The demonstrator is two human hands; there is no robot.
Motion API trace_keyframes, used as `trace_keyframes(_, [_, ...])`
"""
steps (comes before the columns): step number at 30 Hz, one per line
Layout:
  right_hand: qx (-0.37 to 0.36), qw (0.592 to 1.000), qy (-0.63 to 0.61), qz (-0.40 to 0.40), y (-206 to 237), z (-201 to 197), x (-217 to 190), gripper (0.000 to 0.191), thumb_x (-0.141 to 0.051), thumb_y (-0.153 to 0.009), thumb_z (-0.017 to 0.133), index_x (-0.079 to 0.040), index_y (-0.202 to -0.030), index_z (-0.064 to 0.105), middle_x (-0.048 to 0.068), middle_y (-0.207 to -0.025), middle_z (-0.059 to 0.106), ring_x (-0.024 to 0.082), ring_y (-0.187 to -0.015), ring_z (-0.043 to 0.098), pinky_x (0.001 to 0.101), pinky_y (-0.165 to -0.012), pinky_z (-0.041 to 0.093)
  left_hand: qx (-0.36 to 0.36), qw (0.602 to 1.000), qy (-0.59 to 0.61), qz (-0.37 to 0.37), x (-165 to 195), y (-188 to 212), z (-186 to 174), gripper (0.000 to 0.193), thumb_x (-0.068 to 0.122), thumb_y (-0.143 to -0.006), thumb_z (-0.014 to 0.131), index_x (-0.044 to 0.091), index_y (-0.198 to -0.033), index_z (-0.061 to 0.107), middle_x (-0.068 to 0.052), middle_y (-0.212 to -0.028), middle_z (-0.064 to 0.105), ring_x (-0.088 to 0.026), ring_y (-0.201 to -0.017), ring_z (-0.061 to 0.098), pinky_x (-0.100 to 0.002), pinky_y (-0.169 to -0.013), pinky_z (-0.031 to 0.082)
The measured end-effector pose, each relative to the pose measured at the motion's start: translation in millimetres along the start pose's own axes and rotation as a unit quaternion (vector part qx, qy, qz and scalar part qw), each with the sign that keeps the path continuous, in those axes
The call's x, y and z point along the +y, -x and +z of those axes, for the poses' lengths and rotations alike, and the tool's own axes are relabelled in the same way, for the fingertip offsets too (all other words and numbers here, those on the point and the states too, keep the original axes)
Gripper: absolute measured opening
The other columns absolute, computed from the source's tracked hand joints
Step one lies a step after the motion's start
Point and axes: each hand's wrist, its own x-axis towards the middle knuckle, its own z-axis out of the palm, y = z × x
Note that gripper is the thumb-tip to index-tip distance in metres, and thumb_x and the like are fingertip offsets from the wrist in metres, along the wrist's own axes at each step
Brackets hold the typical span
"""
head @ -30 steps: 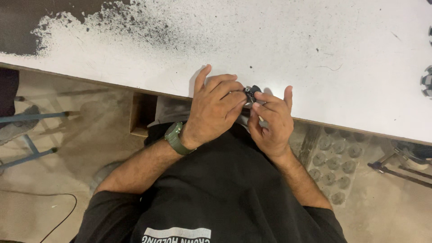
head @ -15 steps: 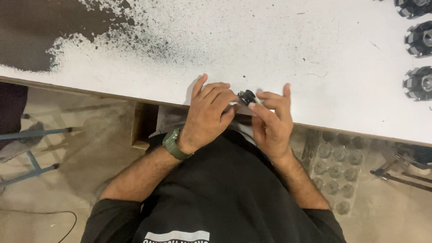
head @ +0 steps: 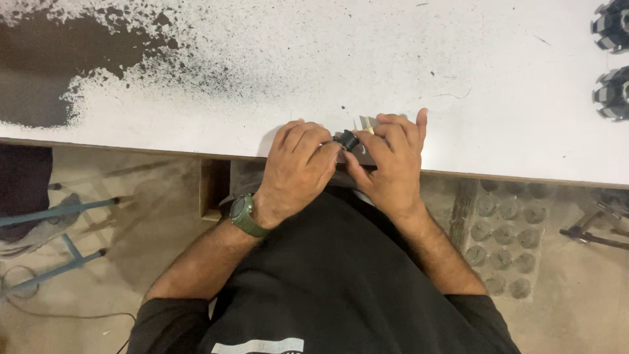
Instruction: The person sits at a workbench assembling small black plastic rotor-like hubs. They pick up a hub, press a small light-colored bushing piece into its center by hand, then set the finished hub aside and reach for the next one, repeating this cycle across many hubs.
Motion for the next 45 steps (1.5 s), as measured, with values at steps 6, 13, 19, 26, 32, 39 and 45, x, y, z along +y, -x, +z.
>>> trace_keyframes(6, [-0.021, 0.999, -0.012, -0.023, 2.0, -3.6, 5.6, 0.041, -0.019, -0.081, 0.09, -0.009, -0.118, 0.073, 0.008, -0.112, 0.056, 0.031, -0.131, 0.051, 0.0675, -0.128, 0.012, -0.085, 0.991, 0.077, -0.072, -0.2, -21.5, -6.7, 0.011, 0.01, -0.093, 0.074, 0.007, -0.101, 0.068, -0.006, -0.106, 0.06, -0.027, -0.1, 0.058, -0.043, -0.087, 0.047])
trace_keyframes(13, [-0.011, 1.0, -0.017, -0.012, 3.3, -4.6, 7.2, 0.04, -0.019, -0.08, 0.09, -0.01, -0.115, 0.073, 0.006, -0.111, 0.057, 0.03, -0.129, 0.052, 0.0683, -0.127, 0.013, -0.121, 0.976, 0.134, -0.118, -8.6, -25.7, -27.7, 0.008, 0.011, -0.092, 0.073, 0.008, -0.097, 0.067, -0.005, -0.101, 0.065, -0.027, -0.096, 0.063, -0.041, -0.082, 0.05])
trace_keyframes(19, [-0.001, 1.0, -0.011, -0.016, 2.7, -3.6, 5.0, 0.037, -0.02, -0.081, 0.089, -0.01, -0.114, 0.074, 0.008, -0.108, 0.055, 0.031, -0.126, 0.053, 0.0678, -0.127, 0.015, -0.098, 0.982, 0.097, -0.127, -6.8, -14.1, -16.9, 0.012, 0.01, -0.087, 0.076, 0.007, -0.094, 0.066, -0.004, -0.098, 0.066, -0.025, -0.089, 0.064, -0.04, -0.076, 0.052])
trace_keyframes(26, [0.006, 1.0, -0.009, -0.004, 2.4, -2.2, 0.4, 0.037, -0.02, -0.081, 0.089, -0.009, -0.113, 0.073, 0.008, -0.109, 0.055, 0.03, -0.124, 0.053, 0.0686, -0.127, 0.017, -0.036, 0.994, 0.063, -0.078, -3.7, -3.8, -6.8, 0.014, 0.007, -0.085, 0.076, 0.007, -0.095, 0.066, -0.006, -0.103, 0.062, -0.024, -0.09, 0.063, -0.037, -0.075, 0.052])
trace_keyframes(32, [-0.01, 1.0, -0.003, -0.006, 1.1, -6.5, -3.4, 0.038, -0.019, -0.083, 0.085, -0.009, -0.117, 0.073, 0.009, -0.11, 0.055, 0.033, -0.128, 0.052, 0.0668, -0.124, 0.016, -0.033, 0.995, 0.065, -0.072, -6.9, -5.7, -1.5, 0.015, 0.008, -0.083, 0.074, 0.006, -0.094, 0.065, -0.006, -0.097, 0.062, -0.024, -0.086, 0.062, -0.038, -0.072, 0.051])
trace_keyframes(39, [0.072, 0.984, -0.153, -0.055, 16.9, 1.1, -10.8, 0.035, 0.008, -0.094, 0.072, -0.007, -0.123, 0.062, 0.009, -0.11, 0.064, 0.028, -0.122, 0.068, 0.0578, -0.13, 0.026, -0.028, 0.984, 0.118, -0.13, -0.2, -4.1, 4.1, 0.015, 0.005, -0.08, 0.071, 0.005, -0.089, 0.059, -0.009, -0.08, 0.062, -0.03, -0.077, 0.062, -0.044, -0.068, 0.049])
trace_keyframes(45, [0.084, 0.985, -0.147, -0.039, 19.5, 16.8, -15.4, 0.036, 0.01, -0.091, 0.072, -0.005, -0.12, 0.058, 0.013, -0.116, 0.068, 0.03, -0.119, 0.068, 0.0606, -0.13, 0.027, -0.011, 0.974, 0.173, -0.143, -1.1, -1.7, 9.3, 0.018, 0.004, -0.079, 0.07, 0.004, -0.087, 0.054, -0.011, -0.078, 0.061, -0.033, -0.076, 0.061, -0.046, -0.068, 0.048])
